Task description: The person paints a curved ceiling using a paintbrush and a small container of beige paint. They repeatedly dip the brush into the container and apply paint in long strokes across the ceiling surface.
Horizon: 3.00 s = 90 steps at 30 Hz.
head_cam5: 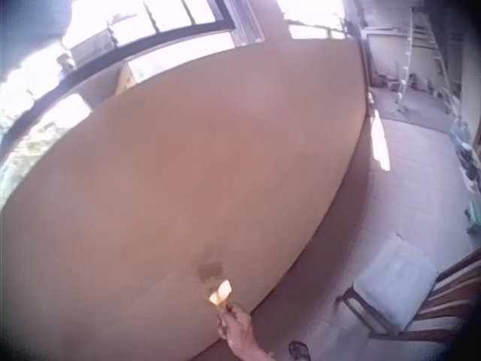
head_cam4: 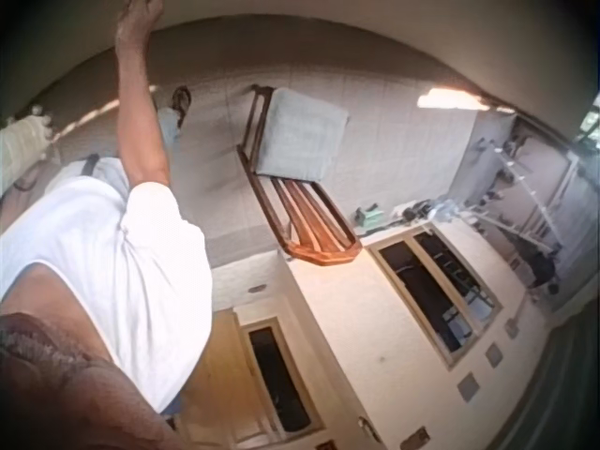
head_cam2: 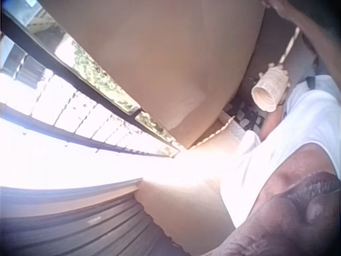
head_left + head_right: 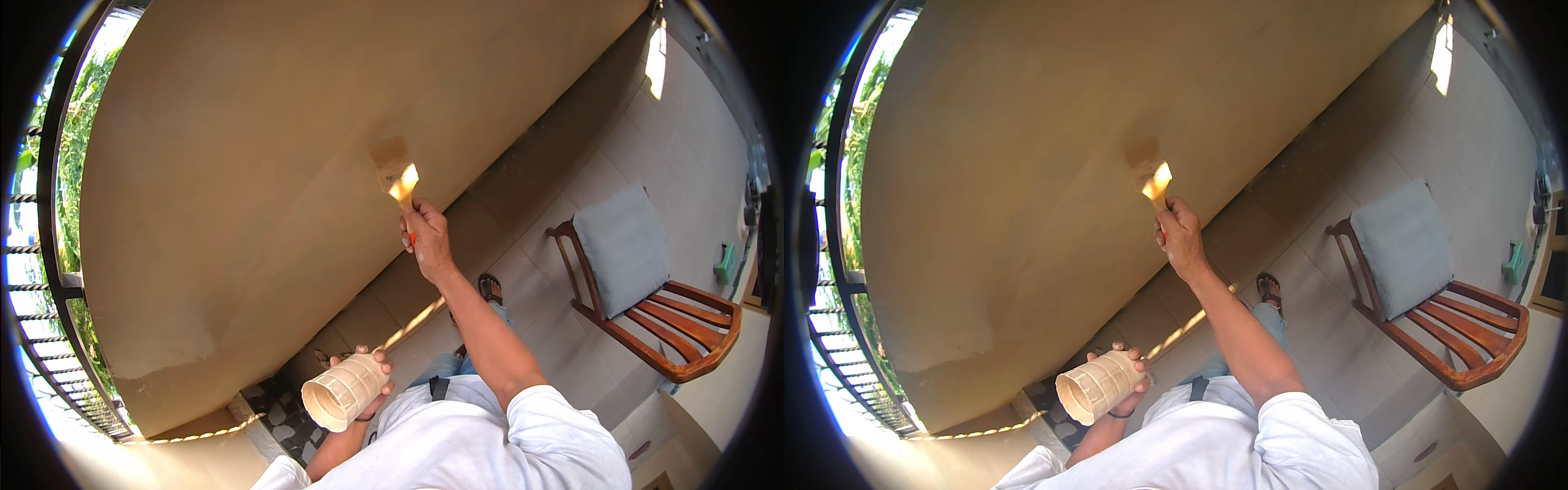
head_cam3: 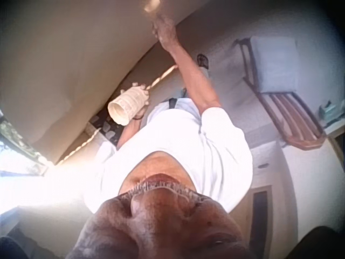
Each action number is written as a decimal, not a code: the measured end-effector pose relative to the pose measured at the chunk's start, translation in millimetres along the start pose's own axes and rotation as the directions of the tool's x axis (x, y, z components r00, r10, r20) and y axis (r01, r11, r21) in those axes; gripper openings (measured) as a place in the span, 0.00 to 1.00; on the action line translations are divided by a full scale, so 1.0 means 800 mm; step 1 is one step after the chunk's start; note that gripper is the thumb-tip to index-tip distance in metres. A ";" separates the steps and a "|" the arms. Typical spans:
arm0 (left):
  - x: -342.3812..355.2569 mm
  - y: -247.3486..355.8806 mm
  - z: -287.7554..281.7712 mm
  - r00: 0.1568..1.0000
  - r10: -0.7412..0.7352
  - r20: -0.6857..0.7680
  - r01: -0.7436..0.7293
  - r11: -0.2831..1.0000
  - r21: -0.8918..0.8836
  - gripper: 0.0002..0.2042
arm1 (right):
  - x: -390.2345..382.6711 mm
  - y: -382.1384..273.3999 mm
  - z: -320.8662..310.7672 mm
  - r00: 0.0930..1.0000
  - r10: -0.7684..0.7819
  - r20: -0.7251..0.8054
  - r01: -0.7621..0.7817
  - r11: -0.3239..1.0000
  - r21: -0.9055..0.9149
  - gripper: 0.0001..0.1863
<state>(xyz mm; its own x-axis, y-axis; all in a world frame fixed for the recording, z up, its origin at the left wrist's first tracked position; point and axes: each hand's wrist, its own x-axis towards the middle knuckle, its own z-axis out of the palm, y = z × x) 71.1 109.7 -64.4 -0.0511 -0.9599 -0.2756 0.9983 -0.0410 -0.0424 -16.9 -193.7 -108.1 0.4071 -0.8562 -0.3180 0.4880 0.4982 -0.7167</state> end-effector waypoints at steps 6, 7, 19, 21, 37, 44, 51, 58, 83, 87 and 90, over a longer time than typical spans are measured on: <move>-0.010 -0.019 0.008 0.997 0.073 0.006 -0.073 0.997 0.000 0.29 | 0.088 -0.036 0.046 0.977 0.152 -0.149 -0.130 0.980 0.152 0.19; -0.013 -0.021 0.007 0.997 0.075 0.008 -0.075 0.997 -0.010 0.29 | 0.095 -0.026 0.054 0.958 0.206 -0.199 -0.188 0.976 0.107 0.21; -0.008 -0.036 0.034 0.991 0.126 -0.043 -0.126 0.992 0.000 0.28 | -0.033 0.079 0.060 0.710 0.656 0.256 -0.570 0.749 -0.338 0.22; -0.007 -0.034 0.038 0.992 0.117 -0.047 -0.118 0.993 -0.001 0.28 | -0.016 0.037 0.045 0.715 0.664 0.220 -0.558 0.731 -0.392 0.20; -0.012 0.006 -0.007 0.999 -0.015 0.030 0.015 1.000 -0.002 0.29 | 0.078 -0.073 -0.038 0.960 0.141 -0.243 -0.157 0.986 -0.049 0.19; -0.028 0.027 -0.025 0.999 -0.034 0.002 0.034 0.998 0.058 0.29 | -0.024 0.124 0.048 0.989 0.103 0.103 -0.035 0.855 -0.517 0.22; -0.023 0.031 -0.035 0.999 0.001 0.036 -0.003 0.998 0.058 0.30 | 0.025 -0.087 -0.051 0.934 0.321 0.157 -0.231 0.879 -0.418 0.19; -0.030 0.007 -0.038 0.996 0.044 0.073 -0.042 0.999 -0.030 0.28 | 0.062 -0.157 -0.051 0.969 -0.045 -0.241 0.013 0.991 -0.132 0.19; -0.011 -0.015 -0.054 0.967 0.112 0.230 -0.049 0.963 -0.266 0.28 | -0.013 -0.035 0.048 0.986 0.168 -0.004 -0.156 0.910 -0.385 0.21; -0.013 -0.008 -0.059 0.940 0.174 0.292 -0.093 0.958 -0.272 0.28 | -0.065 -0.002 0.069 0.796 0.591 0.132 -0.422 0.698 -0.578 0.19; -0.019 -0.011 -0.059 0.924 0.202 0.323 -0.108 0.952 -0.286 0.28 | -0.038 -0.064 0.034 0.856 0.511 0.078 -0.450 0.811 -0.375 0.17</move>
<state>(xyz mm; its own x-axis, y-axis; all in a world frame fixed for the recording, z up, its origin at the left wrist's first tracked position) 61.3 137.9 -105.4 0.1643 -0.9853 0.0470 0.9475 0.1444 -0.2852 -33.1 -189.8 -44.8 0.6581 -0.4676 -0.5901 -0.0769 0.7379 -0.6705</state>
